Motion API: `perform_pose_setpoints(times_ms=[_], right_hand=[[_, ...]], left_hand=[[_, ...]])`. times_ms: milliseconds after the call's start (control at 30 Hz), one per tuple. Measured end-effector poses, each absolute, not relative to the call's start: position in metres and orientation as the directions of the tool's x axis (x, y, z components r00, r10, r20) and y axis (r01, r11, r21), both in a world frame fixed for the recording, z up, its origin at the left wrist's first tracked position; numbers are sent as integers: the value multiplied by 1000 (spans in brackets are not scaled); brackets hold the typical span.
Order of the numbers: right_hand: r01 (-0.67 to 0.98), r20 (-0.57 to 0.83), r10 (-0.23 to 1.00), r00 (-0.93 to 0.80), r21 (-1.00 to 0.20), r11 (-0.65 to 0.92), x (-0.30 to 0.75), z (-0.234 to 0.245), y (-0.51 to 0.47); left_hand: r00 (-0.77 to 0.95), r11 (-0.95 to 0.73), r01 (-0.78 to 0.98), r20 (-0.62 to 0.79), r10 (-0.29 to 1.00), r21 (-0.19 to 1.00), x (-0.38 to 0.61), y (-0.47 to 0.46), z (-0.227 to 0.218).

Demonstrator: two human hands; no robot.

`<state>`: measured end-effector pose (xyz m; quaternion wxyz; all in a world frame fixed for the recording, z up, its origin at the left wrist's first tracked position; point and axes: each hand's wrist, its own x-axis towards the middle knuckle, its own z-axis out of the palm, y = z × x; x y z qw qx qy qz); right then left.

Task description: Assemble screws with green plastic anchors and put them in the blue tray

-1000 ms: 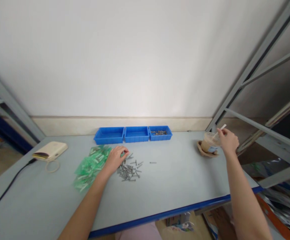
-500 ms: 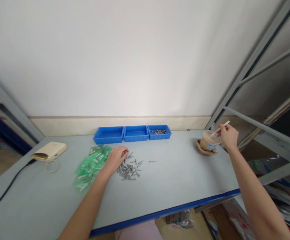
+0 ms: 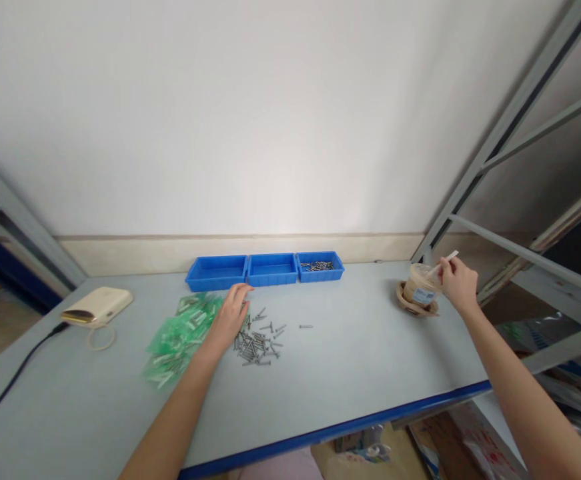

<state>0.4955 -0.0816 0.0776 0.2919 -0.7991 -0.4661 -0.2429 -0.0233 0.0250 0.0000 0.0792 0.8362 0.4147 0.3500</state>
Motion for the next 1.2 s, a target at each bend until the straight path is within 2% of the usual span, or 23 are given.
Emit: perform_pose_setpoints(times_ms=[167, 233, 367, 433, 600, 667, 733, 833, 900, 1100, 1200], right_hand=[[931, 707, 639, 303, -76, -357, 482, 70, -85], [917, 719, 607, 338, -105, -386, 480, 71, -82], [873, 720, 521, 459, -257, -414, 487, 71, -79], [868, 719, 514, 468, -266, -419, 491, 70, -82], [909, 705, 634, 320, -39, -415, 483, 73, -85], [915, 690, 664, 289, 6, -404, 482, 76, -80], [921, 688, 658, 307, -39, -388, 486, 79, -75], [905, 699, 591, 401, -203, -374, 494, 80, -74], [903, 720, 555, 416, -253, -347, 495, 77, -78], [946, 757, 601, 257, -70, -317, 484, 71, -84], [941, 733, 619, 280, -82, -328, 487, 74, -77]], left_hand=[[372, -654, 622, 572, 731, 431, -26, 27, -3], [368, -655, 624, 578, 728, 426, -26, 27, -3], [378, -656, 637, 577, 724, 405, -25, 26, -1], [386, -652, 650, 570, 725, 390, -24, 26, -1], [403, -651, 666, 560, 724, 363, -22, 27, -1], [402, -655, 667, 568, 718, 356, -23, 27, -1], [396, -656, 669, 580, 712, 349, -24, 27, -1], [399, -663, 671, 593, 700, 332, -26, 29, -2], [406, -671, 669, 599, 691, 320, -26, 30, -3], [455, -699, 644, 578, 678, 312, -26, 30, -5], [469, -707, 630, 570, 675, 320, -26, 30, -6]])
